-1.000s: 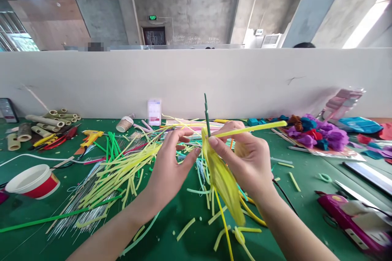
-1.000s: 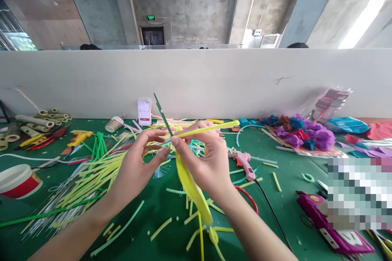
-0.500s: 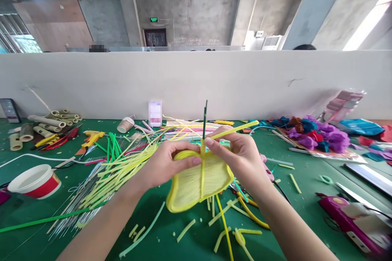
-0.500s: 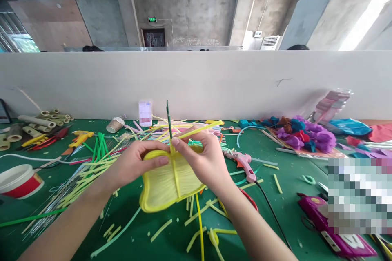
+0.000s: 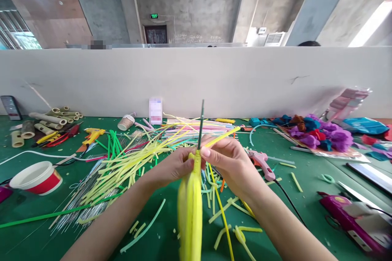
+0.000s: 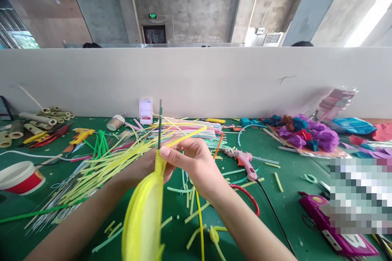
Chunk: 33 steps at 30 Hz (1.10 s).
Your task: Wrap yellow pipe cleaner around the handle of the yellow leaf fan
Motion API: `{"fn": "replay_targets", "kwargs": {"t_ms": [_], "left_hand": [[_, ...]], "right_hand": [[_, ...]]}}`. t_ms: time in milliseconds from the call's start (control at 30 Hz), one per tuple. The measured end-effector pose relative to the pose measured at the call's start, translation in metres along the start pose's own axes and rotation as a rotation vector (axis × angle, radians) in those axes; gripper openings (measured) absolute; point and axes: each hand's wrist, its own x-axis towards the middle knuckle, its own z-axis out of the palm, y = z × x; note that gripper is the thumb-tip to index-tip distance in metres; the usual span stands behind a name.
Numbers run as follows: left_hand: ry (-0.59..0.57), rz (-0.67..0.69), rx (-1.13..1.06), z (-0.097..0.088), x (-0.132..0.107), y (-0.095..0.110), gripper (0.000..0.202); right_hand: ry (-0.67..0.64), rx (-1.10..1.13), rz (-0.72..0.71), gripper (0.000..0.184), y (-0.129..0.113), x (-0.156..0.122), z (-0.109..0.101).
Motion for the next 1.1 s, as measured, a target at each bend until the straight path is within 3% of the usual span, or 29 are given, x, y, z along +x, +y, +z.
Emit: {"fn": "replay_targets", "kwargs": {"t_ms": [100,200,267,333,400,467,533,667,833,967,1100], "left_hand": [[0.191,0.072,0.077,0.006,0.007,0.000,0.046],[0.485,0.118,0.205,0.011,0.007,0.003,0.051],[0.565,0.121,0.231,0.014,0.002,0.009,0.046],[0.472,0.131,0.154,0.017,-0.005,0.017,0.042],[0.287,0.140,0.072,0.019,-0.013,0.027,0.052],[0.115,0.107,0.086,0.018,-0.018,0.037,0.057],[0.018,0.036,0.191,0.014,-0.022,0.043,0.054],[0.091,-0.042,0.271,0.000,-0.020,0.040,0.032],[0.238,-0.064,0.118,-0.021,-0.009,0.019,0.033],[0.150,-0.080,-0.097,-0.019,0.000,0.001,0.047],[-0.001,-0.117,-0.108,-0.002,0.000,-0.007,0.063]], "right_hand": [[0.114,-0.176,-0.157,0.012,0.000,0.002,0.002],[0.229,-0.479,-0.365,0.005,0.000,0.002,0.002],[0.307,-0.656,-0.467,0.009,0.000,0.001,0.003],[0.376,-0.748,-0.520,0.011,-0.001,0.000,0.005],[0.424,-0.761,-0.524,0.009,-0.003,-0.001,0.006],[0.442,-0.713,-0.479,0.007,-0.006,-0.002,0.006],[0.387,-0.599,-0.374,0.009,-0.010,-0.002,0.004],[0.172,-0.261,-0.112,0.009,-0.018,-0.003,-0.009],[0.022,-0.053,0.062,0.017,-0.021,0.000,-0.025],[-0.029,-0.024,0.037,0.016,-0.014,0.004,-0.026],[-0.111,0.090,0.039,0.012,-0.004,0.005,-0.018]]}}
